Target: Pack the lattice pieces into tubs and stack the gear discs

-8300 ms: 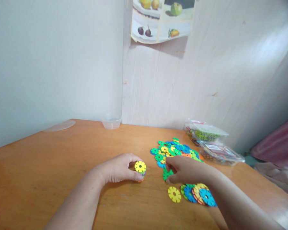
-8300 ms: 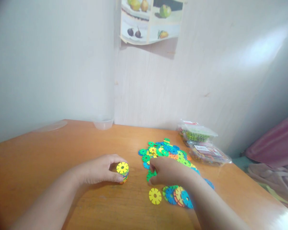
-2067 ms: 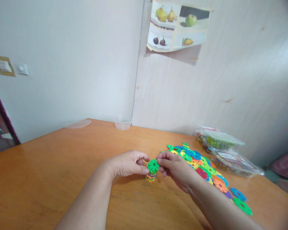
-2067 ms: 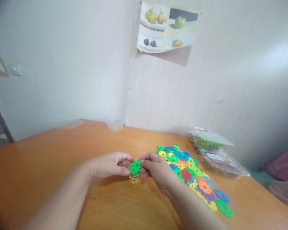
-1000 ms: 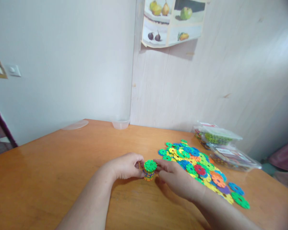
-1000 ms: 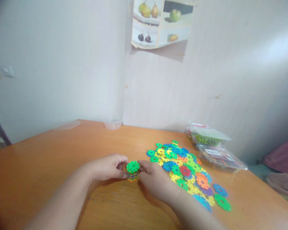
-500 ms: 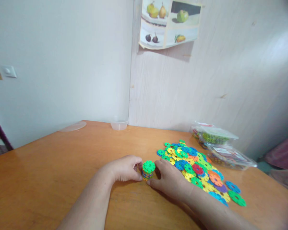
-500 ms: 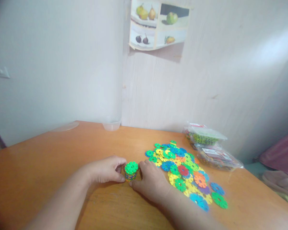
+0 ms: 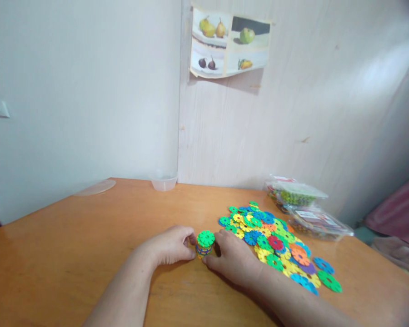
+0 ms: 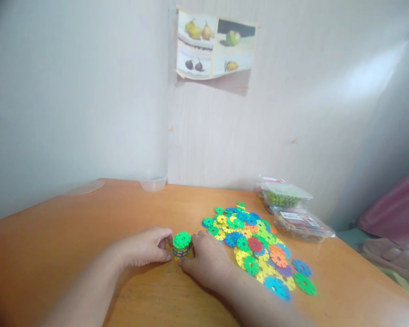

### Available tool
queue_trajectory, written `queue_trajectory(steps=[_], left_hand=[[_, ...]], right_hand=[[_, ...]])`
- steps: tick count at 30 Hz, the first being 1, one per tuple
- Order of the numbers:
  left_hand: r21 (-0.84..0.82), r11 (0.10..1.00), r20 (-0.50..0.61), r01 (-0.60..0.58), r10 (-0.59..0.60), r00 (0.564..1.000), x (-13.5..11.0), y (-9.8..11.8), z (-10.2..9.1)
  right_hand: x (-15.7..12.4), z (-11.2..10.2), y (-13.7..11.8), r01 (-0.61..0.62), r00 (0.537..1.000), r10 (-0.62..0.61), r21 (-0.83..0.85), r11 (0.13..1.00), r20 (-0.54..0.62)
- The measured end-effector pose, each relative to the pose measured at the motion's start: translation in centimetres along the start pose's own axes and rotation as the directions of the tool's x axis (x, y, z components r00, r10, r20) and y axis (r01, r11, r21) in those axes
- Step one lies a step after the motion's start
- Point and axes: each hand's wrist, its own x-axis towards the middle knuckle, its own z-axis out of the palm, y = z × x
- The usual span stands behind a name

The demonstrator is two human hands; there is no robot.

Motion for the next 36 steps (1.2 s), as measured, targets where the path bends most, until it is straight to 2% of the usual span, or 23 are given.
queue_trajectory(steps=[3, 18, 20, 22, 25, 27, 31, 36], left_hand=[[0.014, 1.0, -0.032, 0.028, -0.028, 0.999, 0.1, -0.5, -0.1], [-0.029, 0.991, -0.057, 0.132, -0.133, 0.989, 0.3, -1.8, 0.1], [-0.014, 0.99, -0.084, 0.138, -0.139, 0.987, 0.4, -1.8, 0.1], [0.02, 0.992, -0.159, 0.122, -0.117, 0.98, 0.7, -1.8, 0.1], [0.076, 0.994, -0.304, 0.074, -0.047, 0.951, 1.2, -1.6, 0.1], [0.066, 0.997, -0.362, 0.045, -0.018, 0.932, 1.3, -1.3, 0.1], [-0.012, 1.0, -0.337, -0.019, 0.014, 0.941, 1.1, -0.4, 0.3], [-0.081, 0.996, -0.292, -0.032, 0.007, 0.956, 0.8, 0.7, 1.0]], right_hand=[[0.8, 0.2, 0.1, -0.005, 1.0, 0.005, 0.002, 1.0, -0.018], [6.1, 1.0, 0.5, -0.124, 0.991, 0.118, -0.107, 0.987, -0.06], [6.6, 1.0, 0.5, -0.127, 0.991, 0.122, -0.101, 0.987, -0.057], [6.8, 1.0, 0.5, -0.134, 0.99, 0.13, -0.095, 0.986, -0.052], [6.9, 0.8, 0.5, -0.127, 0.991, 0.123, -0.085, 0.988, -0.045], [6.6, 0.6, 0.6, -0.113, 0.993, 0.11, -0.067, 0.991, -0.046], [5.5, 0.2, 0.7, -0.106, 0.992, 0.103, -0.045, 0.993, -0.066], [4.2, 0.0, 0.8, -0.086, 0.986, 0.073, -0.085, 0.993, -0.147]])
